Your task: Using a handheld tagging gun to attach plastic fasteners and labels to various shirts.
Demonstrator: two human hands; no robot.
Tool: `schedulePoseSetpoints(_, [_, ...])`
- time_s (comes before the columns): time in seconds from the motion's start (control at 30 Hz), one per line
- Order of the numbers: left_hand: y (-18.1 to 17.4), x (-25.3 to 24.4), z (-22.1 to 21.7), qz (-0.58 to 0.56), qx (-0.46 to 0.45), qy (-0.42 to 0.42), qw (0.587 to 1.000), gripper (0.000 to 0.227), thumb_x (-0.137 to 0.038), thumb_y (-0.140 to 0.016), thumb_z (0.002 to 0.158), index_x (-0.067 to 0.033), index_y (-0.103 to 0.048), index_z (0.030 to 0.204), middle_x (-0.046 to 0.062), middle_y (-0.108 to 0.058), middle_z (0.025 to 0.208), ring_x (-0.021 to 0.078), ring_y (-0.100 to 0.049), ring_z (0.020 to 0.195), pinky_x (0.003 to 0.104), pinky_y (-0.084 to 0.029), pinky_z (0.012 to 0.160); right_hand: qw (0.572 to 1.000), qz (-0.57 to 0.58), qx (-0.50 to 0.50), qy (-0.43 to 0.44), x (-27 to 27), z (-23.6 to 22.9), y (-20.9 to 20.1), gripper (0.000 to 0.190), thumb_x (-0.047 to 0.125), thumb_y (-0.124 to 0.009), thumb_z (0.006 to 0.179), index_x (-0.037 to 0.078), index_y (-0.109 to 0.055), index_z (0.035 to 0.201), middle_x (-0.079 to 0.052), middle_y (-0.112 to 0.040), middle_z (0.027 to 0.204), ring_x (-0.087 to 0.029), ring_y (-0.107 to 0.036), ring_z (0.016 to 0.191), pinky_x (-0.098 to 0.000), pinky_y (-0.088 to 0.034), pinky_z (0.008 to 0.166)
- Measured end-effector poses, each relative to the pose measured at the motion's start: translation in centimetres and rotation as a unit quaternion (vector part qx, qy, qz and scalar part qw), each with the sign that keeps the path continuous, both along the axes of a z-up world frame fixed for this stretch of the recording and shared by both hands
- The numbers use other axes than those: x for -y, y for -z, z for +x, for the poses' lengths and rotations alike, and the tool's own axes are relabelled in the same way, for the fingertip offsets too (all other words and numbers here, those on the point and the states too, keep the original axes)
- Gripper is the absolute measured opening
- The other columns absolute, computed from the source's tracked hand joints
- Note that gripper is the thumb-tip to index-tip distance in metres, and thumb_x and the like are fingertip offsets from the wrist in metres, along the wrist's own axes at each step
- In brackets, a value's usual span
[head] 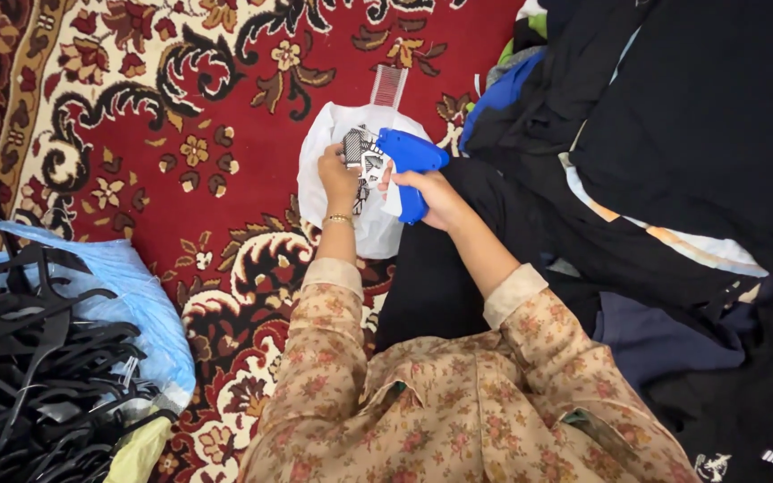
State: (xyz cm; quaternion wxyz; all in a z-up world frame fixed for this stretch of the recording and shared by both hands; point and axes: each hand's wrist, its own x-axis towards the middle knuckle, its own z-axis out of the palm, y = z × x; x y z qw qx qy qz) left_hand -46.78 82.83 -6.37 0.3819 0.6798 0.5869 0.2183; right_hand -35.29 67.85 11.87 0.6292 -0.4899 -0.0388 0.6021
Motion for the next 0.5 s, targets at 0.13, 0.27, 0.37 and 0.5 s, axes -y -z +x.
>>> schedulePoseSetpoints(0.13, [1.6, -0.9, -0.7, -0.048, -0.015, 0.052, 0.997, 0.073, 0.002, -0.097, 0.051, -0.0092, -0.065, 0.116, 0.011, -0.065, 0.095, 0.0332, -0.072, 0.095, 0.038, -0.06, 0.088, 1.0, 0.006, 0.017, -0.014, 0.0, -0.2, 0.0, 0.035, 0.007, -0.077, 0.086, 0.002, -0.065, 0.118, -0.015, -0.068, 0.098, -0.027, -0.073, 0.086, -0.0467, -0.063, 0.079])
schedulePoseSetpoints(0.27, [1.5, -0.9, -0.8, -0.097, 0.0, 0.062, 0.993, 0.067, 0.008, -0.083, 0.063, -0.0102, -0.062, 0.124, 0.011, -0.069, 0.095, 0.0317, -0.074, 0.097, 0.038, -0.059, 0.088, 1.0, 0.012, 0.019, -0.012, 0.4, -0.3, -0.2, 0.032, 0.007, -0.076, 0.087, 0.001, -0.065, 0.117, -0.015, -0.068, 0.097, -0.027, -0.073, 0.086, -0.0461, -0.064, 0.078])
schedulePoseSetpoints(0.37, [3.0, -1.2, -0.7, -0.147, 0.022, 0.052, 0.987, 0.051, -0.006, -0.076, 0.071, -0.016, -0.067, 0.121, 0.006, -0.075, 0.094, 0.0245, -0.076, 0.093, 0.035, -0.061, 0.082, 0.999, 0.03, 0.02, -0.01, 0.5, -0.4, -0.3, 0.03, 0.006, -0.075, 0.088, 0.001, -0.065, 0.115, -0.015, -0.067, 0.094, -0.028, -0.073, 0.086, -0.0466, -0.064, 0.078])
schedulePoseSetpoints(0.5, [3.3, -1.8, -0.8, -0.155, 0.061, -0.026, 0.986, 0.027, -0.036, -0.072, 0.087, -0.0191, -0.075, 0.109, 0.006, -0.077, 0.095, 0.0214, -0.076, 0.091, 0.035, -0.062, 0.08, 0.999, 0.027, 0.018, -0.006, 0.6, -0.5, -0.2, 0.033, 0.009, -0.074, 0.09, -0.001, -0.063, 0.119, -0.016, -0.068, 0.097, -0.028, -0.073, 0.088, -0.0477, -0.065, 0.079])
